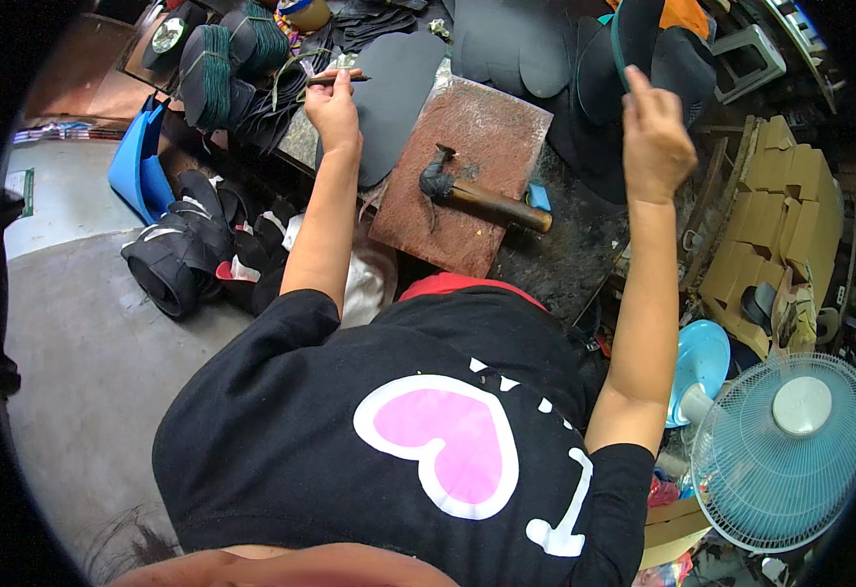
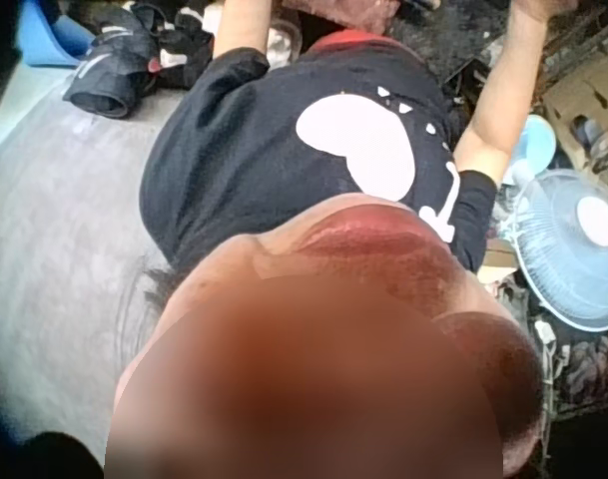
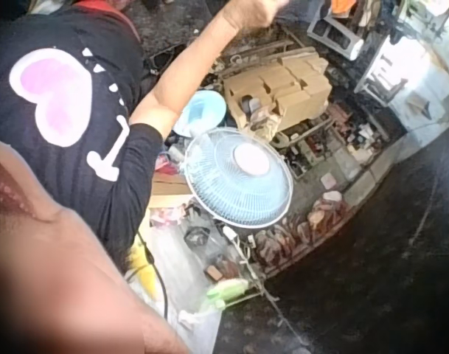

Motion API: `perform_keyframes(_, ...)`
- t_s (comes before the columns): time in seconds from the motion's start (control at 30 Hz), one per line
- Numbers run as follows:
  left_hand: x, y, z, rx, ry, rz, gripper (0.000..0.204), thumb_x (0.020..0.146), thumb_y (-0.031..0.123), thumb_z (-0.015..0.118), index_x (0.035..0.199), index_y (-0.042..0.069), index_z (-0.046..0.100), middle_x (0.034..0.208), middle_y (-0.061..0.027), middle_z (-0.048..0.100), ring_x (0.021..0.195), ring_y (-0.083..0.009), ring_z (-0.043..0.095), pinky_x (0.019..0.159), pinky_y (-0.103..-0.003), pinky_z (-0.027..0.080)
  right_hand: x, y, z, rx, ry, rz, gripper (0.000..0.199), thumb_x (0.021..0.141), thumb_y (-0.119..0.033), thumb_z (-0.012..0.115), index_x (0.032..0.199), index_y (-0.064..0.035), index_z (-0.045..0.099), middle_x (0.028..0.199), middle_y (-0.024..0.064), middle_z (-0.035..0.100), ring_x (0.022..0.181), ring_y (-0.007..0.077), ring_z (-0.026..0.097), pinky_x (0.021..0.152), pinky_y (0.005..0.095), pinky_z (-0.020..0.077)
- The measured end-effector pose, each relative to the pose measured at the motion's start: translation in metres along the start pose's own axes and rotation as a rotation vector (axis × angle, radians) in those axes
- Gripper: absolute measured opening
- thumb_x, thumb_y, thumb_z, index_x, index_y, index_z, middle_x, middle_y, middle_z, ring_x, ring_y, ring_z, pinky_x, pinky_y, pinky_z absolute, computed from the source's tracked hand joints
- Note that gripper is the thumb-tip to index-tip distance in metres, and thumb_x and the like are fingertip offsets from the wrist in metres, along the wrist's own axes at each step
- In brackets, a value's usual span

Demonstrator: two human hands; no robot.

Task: The person repeatedly hammers a small metal tool into the edge of a black shoe sole placed on a brick. They reposition the sole and continue hammering along its perimeter. The person handles multiple soles, moving them aside and selecting new ones to work on.

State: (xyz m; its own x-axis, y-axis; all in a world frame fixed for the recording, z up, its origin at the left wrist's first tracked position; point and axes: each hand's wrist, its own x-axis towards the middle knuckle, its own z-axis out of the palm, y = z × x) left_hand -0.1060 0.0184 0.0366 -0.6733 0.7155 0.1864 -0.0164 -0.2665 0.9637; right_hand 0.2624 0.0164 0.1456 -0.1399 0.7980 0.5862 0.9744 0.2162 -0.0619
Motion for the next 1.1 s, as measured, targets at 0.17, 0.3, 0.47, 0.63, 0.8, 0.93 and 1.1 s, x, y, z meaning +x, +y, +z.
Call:
perform_keyframes(0.17, 0.009, -0.012, -0.018, 0.297, -0.196, -0.072, 0.009, 0.088, 0.007, 0.064, 0.089, 0.0, 0.06, 0.082, -0.0096, 0.071, 0.078, -0.0147, 0.068, 0.073, -0.026, 0.051, -0.029, -0.022, 0.031, -0.041, -0.314, 0.021, 0.033, 0.086, -0.041, 0.065, 0.115, -0.0253, 0.066, 0.102, 0.0038, 0.061, 0.082, 0.0278, 0.067, 0.068, 0.0402, 0.0539)
perform_keyframes(0.3, 0.01, -0.013, -0.016, 0.699, -0.371, -0.133, 0.016, 0.084, 0.02, 0.066, 0.089, 0.005, 0.066, 0.08, -0.0076, 0.072, 0.078, -0.0199, 0.07, 0.074, -0.032, 0.052, -0.032, -0.045, 0.024, 0.118, -0.327, -0.003, 0.031, 0.087, -0.04, 0.063, 0.113, -0.0234, 0.066, 0.102, 0.0049, 0.062, 0.083, 0.0292, 0.067, 0.069, 0.0411, 0.0535)
perform_keyframes(0.47, -0.001, -0.009, 0.001, 0.915, -0.444, -0.008, 0.019, 0.081, 0.026, 0.067, 0.089, 0.008, 0.068, 0.078, -0.0109, 0.07, 0.084, -0.0291, 0.068, 0.077, -0.04, 0.051, -0.051, -0.076, 0.02, 0.407, -0.64, -0.08, 0.034, 0.088, -0.041, 0.061, 0.114, -0.02, 0.066, 0.094, 0.0083, 0.065, 0.088, 0.0301, 0.066, 0.075, 0.0416, 0.0531)
perform_keyframes(0.63, 0.001, 0.003, 0.007, 0.774, -0.469, 0.004, 0.016, 0.082, 0.02, 0.068, 0.088, 0.006, 0.066, 0.076, -0.0106, 0.07, 0.08, -0.0283, 0.068, 0.074, -0.038, 0.052, -0.064, -0.093, 0.022, 0.385, -0.765, -0.181, 0.036, 0.089, -0.038, 0.062, 0.117, -0.0153, 0.065, 0.101, 0.0075, 0.067, 0.099, 0.0266, 0.062, 0.084, 0.0381, 0.0504)
perform_keyframes(0.8, -0.006, 0.041, 0.013, 0.582, -0.446, 0.147, 0.01, 0.082, 0.011, 0.068, 0.087, 0.003, 0.064, 0.073, -0.0084, 0.069, 0.069, -0.0188, 0.067, 0.067, -0.03, 0.052, -0.06, -0.095, 0.02, 0.476, -0.663, -0.15, 0.033, 0.09, -0.034, 0.062, 0.115, -0.0126, 0.066, 0.101, 0.0083, 0.067, 0.099, 0.0259, 0.061, 0.085, 0.0357, 0.0498)
perform_keyframes(0.93, -0.012, 0.075, 0.038, -0.016, -0.221, 0.322, 0.006, 0.091, 0.005, 0.063, 0.09, 0.001, 0.059, 0.083, -0.0087, 0.07, 0.074, -0.0123, 0.066, 0.07, -0.025, 0.053, -0.056, -0.102, 0.026, 0.939, -0.728, 0.132, 0.038, 0.095, -0.033, 0.058, 0.124, -0.0087, 0.059, 0.104, 0.008, 0.066, 0.098, 0.02, 0.062, 0.083, 0.0317, 0.0502)
perform_keyframes(1.1, -0.053, 0.062, 0.052, -0.339, -0.384, -0.202, 0.007, 0.092, 0.003, 0.06, 0.096, 0.002, 0.054, 0.091, -0.0127, 0.07, 0.083, -0.0151, 0.065, 0.082, -0.027, 0.052, -0.056, -0.095, 0.046, 1.484, -0.694, 0.647, 0.033, 0.097, -0.021, 0.057, 0.126, -0.0069, 0.051, 0.097, 0.0024, 0.062, 0.079, 0.0076, 0.057, 0.065, 0.0228, 0.0505)
